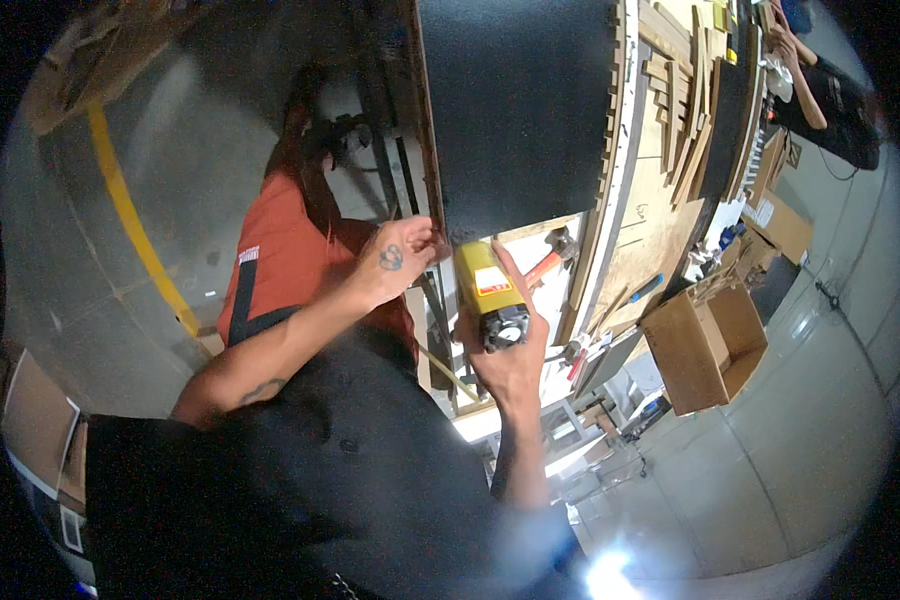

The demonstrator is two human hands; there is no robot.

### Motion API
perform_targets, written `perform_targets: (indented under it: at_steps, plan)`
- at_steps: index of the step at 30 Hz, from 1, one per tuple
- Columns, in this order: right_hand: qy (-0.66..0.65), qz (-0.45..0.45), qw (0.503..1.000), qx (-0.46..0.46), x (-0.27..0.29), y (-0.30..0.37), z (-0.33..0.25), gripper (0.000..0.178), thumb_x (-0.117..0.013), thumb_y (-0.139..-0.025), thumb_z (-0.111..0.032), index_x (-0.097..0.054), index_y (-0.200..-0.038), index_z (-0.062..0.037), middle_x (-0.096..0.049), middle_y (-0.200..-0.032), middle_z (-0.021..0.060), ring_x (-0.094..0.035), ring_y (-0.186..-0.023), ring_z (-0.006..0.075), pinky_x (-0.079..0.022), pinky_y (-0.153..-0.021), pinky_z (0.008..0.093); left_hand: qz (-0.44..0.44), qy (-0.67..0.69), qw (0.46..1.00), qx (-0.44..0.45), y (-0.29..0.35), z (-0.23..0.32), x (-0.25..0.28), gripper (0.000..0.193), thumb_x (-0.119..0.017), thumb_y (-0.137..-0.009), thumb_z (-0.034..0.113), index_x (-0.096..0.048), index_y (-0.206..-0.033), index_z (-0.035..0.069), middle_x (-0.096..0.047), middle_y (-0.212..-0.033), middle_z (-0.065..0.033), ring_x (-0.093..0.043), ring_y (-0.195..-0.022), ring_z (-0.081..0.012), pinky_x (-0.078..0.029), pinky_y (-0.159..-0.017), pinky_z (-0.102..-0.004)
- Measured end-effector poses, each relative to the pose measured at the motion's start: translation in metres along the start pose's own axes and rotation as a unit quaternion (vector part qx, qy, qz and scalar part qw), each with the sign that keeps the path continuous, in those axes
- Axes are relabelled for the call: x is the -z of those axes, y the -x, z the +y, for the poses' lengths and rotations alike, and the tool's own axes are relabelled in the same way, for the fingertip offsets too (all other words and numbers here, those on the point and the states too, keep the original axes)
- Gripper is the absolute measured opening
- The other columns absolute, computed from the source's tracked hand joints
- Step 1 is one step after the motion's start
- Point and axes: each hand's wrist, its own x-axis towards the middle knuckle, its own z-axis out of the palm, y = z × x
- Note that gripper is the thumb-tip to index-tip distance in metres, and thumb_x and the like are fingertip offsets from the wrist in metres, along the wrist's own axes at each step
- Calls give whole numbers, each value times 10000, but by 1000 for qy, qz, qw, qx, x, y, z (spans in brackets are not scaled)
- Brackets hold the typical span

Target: Assembling a wooden slatted structure using a nail gun and hammer.

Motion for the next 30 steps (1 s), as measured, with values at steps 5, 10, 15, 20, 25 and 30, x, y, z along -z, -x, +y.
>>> perform_targets:
  at_steps: [5,10,15,20,25,30]
  plan:
    - [1,2,999,-35,2,4,9,700,-686,-780,-43,-488,-1451,-21,-697,-1195,163,-675,-1072,209,-527,-960,346,-27,323,935,146,10,25,5,162,-542,-917,-15,-620,-1052,-57,-687,-966,-120,-695,-885,-217,-572,-840,-315]
    - [54,6,998,7,-1,0,5,691,-687,-786,-55,-490,-1447,-22,-713,-1150,165,-695,-1015,194,-539,-915,327,-39,445,867,223,5,18,13,252,-525,-914,-15,-564,-1162,-38,-667,-1049,-128,-681,-962,-256,-569,-899,-375]
    - [31,-1,1000,-3,0,0,3,684,-688,-792,-68,-494,-1447,-34,-722,-1118,166,-704,-988,201,-546,-901,332,-64,416,872,249,-1,25,18,202,-552,-918,23,-571,-1118,4,-663,-1040,-122,-672,-945,-250,-556,-869,-389]
    - [101,-2,994,28,0,-1,4,716,-694,-766,-80,-492,-1454,-57,-722,-1120,178,-720,-975,234,-559,-889,353,-59,401,872,275,2,31,18,157,-566,-933,64,-572,-1088,36,-656,-1023,-109,-658,-944,-248,-545,-870,-396]
    - [69,-6,998,-13,-1,-2,4,722,-698,-754,-78,-498,-1448,-64,-720,-1125,184,-725,-977,243,-561,-886,360,-51,429,862,264,1,19,18,182,-559,-939,89,-533,-1112,39,-653,-1020,-112,-649,-979,-266,-532,-898,-423]
    - [68,42,996,47,-7,5,3,709,-704,-739,-14,-527,-1423,-79,-714,-1125,196,-719,-1009,250,-552,-891,349,-10,411,871,268,10,38,10,189,-544,-925,48,-517,-1112,35,-649,-1053,-138,-656,-980,-283,-538,-884,-420]
